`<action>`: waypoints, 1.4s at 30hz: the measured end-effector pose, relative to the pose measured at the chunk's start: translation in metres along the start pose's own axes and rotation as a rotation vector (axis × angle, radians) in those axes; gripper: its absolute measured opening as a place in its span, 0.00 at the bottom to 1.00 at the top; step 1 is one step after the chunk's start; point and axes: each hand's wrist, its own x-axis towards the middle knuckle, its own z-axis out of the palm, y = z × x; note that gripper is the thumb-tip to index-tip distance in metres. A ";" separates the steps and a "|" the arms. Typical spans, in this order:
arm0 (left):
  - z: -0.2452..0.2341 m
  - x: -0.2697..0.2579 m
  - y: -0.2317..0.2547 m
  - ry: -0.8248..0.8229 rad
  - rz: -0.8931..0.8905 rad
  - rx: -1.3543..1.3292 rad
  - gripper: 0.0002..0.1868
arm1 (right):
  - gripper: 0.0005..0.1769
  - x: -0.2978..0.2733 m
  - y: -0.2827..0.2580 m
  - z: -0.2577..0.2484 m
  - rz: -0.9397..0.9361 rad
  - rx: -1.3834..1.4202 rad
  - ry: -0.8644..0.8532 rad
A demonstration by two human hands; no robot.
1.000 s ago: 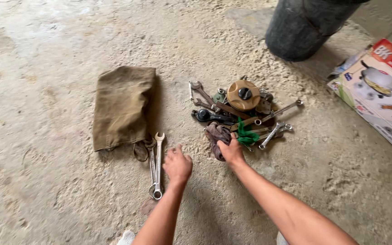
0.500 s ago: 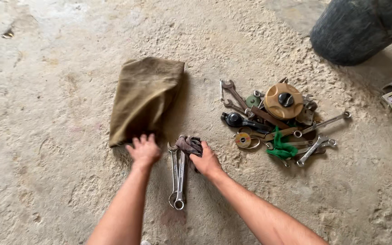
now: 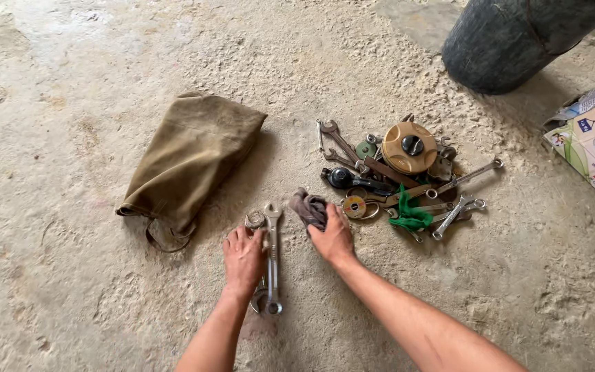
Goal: The person sits on the floor and wipes various metal tools with a dark cloth. They pick up each tool individually, wipe it thoroughly, and place it back on the floor.
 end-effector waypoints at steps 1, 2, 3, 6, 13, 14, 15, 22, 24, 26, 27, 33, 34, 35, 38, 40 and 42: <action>-0.006 -0.006 0.006 -0.002 -0.007 0.007 0.25 | 0.33 0.000 0.004 -0.006 0.001 0.002 -0.003; -0.013 -0.010 0.011 -0.002 -0.012 0.015 0.27 | 0.33 0.000 0.009 -0.012 -0.070 -0.009 0.024; -0.021 -0.013 0.015 0.040 0.010 0.014 0.29 | 0.34 -0.001 0.014 -0.017 -0.141 -0.020 0.050; -0.039 -0.020 0.018 0.131 0.161 0.049 0.31 | 0.32 -0.009 0.029 -0.021 -0.078 0.037 -0.060; -0.052 -0.032 0.023 -0.248 0.244 0.252 0.22 | 0.32 -0.044 0.021 0.010 -0.043 0.169 -0.354; -0.051 -0.035 0.023 -0.246 0.216 0.285 0.20 | 0.30 -0.046 0.018 0.012 -0.134 0.176 -0.256; -0.050 -0.037 0.024 -0.155 0.243 0.226 0.23 | 0.29 -0.045 0.015 0.012 -0.225 0.180 -0.157; -0.052 -0.021 0.054 0.057 0.139 0.131 0.39 | 0.35 -0.007 0.033 -0.046 -0.081 -0.082 0.132; -0.051 -0.013 0.081 0.124 0.260 0.055 0.35 | 0.36 -0.003 0.054 -0.068 -0.186 -0.123 0.389; -0.041 0.002 0.127 0.116 0.355 -0.041 0.28 | 0.34 0.003 0.078 -0.087 -0.085 -0.198 0.490; -0.035 0.010 0.152 0.086 0.391 -0.120 0.29 | 0.33 0.006 0.090 -0.096 -0.033 -0.236 0.540; 0.007 0.053 0.272 0.022 0.494 -0.291 0.36 | 0.41 0.037 0.151 -0.133 0.497 0.150 0.363; 0.011 0.061 0.280 0.033 0.501 -0.277 0.36 | 0.38 0.039 0.155 -0.132 0.473 0.240 0.323; 0.015 0.069 0.288 0.043 0.507 -0.264 0.37 | 0.35 0.041 0.157 -0.129 0.447 0.328 0.283; 0.022 0.088 0.294 -0.074 0.396 -0.438 0.36 | 0.32 0.040 0.154 -0.118 0.421 0.338 0.261; 0.023 0.100 0.294 -0.152 0.299 -0.534 0.36 | 0.31 0.043 0.151 -0.119 0.382 0.235 0.385; 0.024 0.113 0.297 -0.180 0.230 -0.543 0.36 | 0.30 0.053 0.154 -0.131 0.300 0.097 0.613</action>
